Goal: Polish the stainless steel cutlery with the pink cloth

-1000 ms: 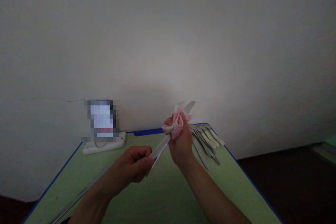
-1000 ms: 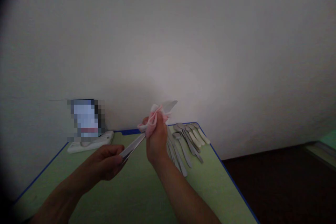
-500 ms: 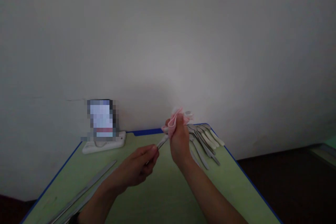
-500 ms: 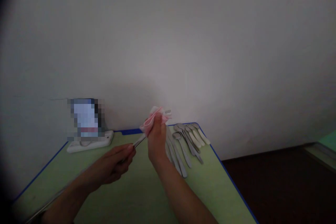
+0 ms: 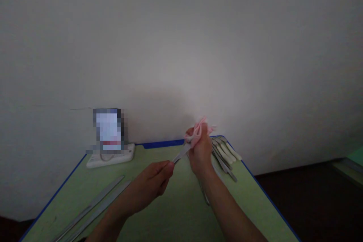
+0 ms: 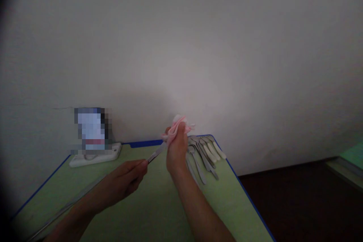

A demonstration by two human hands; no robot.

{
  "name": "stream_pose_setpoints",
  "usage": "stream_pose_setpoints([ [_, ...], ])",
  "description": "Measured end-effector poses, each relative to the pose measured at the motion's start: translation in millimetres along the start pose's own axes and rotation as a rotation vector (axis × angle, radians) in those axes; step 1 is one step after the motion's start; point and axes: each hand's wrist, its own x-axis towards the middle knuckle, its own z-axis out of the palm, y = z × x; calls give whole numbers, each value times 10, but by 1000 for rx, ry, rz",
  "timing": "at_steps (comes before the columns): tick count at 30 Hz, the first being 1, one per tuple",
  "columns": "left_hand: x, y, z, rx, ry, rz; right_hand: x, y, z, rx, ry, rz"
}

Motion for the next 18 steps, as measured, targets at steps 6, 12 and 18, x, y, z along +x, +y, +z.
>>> stream_pose_setpoints([
  [6,82,1,26,3,84,5,-286,341,0,-168,-157,199],
  [12,-52,7,-90,-45,-35,-1,-60,3,21,-73,-45,12],
  [18,45,-31,-51,23,13,36,-192,186,-34,-139,-36,75],
])
